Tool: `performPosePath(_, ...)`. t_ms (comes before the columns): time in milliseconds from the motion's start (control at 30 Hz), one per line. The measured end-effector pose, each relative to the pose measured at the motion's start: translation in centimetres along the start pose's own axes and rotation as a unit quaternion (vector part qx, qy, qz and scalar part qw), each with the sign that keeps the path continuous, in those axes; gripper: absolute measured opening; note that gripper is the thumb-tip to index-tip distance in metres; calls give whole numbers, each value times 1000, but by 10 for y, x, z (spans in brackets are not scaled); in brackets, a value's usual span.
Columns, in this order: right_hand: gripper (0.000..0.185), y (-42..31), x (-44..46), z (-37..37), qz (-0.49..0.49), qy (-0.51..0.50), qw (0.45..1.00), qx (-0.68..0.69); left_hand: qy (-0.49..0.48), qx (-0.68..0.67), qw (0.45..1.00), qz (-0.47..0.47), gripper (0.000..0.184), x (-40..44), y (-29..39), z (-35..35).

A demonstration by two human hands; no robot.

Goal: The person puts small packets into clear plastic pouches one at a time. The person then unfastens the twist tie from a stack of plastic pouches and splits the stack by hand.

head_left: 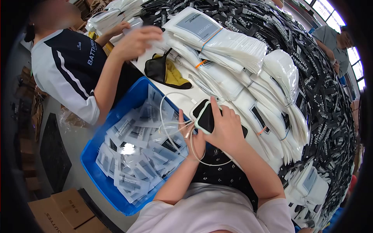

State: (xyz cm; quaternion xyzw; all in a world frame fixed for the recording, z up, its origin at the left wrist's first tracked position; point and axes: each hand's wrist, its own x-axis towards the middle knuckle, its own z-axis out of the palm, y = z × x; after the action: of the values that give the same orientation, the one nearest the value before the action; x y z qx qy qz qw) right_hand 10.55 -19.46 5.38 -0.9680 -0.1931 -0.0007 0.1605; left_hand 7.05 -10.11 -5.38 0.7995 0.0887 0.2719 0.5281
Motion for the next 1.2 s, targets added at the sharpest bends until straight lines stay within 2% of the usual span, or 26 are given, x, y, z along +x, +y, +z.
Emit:
performPosePath(67, 97, 5, 5, 6, 5, 14, 1000, -21, 55, -80, 993, -68, 22, -3, 1, 11)
performPosePath(167, 97, 8, 12, 7, 4, 20, 1000, -22, 53, -101, 991, -71, 23, -3, 1, 11)
performPosePath(267, 97, 9, 13, 6, -10, 7, 999, -30, 2, -86, 995, -44, 34, -9, -3, 8)
performPosePath(367, 97, 9, 11, 10, -36, 24, 998, -51, 18, -19, 999, -32, 49, -13, -1, 9)
performPosePath(400, 97, 9, 11, 10, -30, 22, 998, -45, 3, -22, 999, -47, 59, -12, 0, 9)
performPosePath(467, 97, 7, 12, 9, -20, 16, 999, -34, 23, -152, 981, -118, 57, -13, -8, 17)
performPosePath(567, 97, 8, 15, 14, -10, 50, 998, -23, 26, -277, 942, -187, 60, -3, -8, 24)
performPosePath(633, 95, 8, 14, 16, -17, 65, 998, -11, 19, -328, 918, -221, 63, 5, 2, 20)
performPosePath(667, 95, 8, 14, 16, -22, 73, 997, -4, 11, -317, 925, -210, 64, 5, -2, 19)
performPosePath(767, 96, 9, 12, 9, -58, 77, 995, 3, -42, -269, 949, -162, 66, -1, -7, 5)
performPosePath(800, 96, 9, 12, 7, -63, 70, 996, 8, -59, -347, 920, -170, 65, -1, -5, 0)
performPosePath(933, 100, 11, 8, 3, -68, 44, 996, 21, -134, -290, 938, -134, 69, -12, -23, -22)
performPosePath(1033, 99, 12, 4, 0, -72, 40, 996, 17, -242, -286, 898, -229, 70, -17, -37, -44)
performPosePath(1067, 98, 13, 2, -1, -72, 40, 996, 16, -248, -334, 870, -264, 70, -20, -51, -48)
performPosePath(1167, 92, 16, -4, -4, -74, 46, 995, 48, -303, -366, 797, -372, 67, -21, -63, -70)
performPosePath(1200, 82, 16, -8, -5, -69, 60, 993, 69, -322, -350, 789, -390, 62, -18, -59, -77)
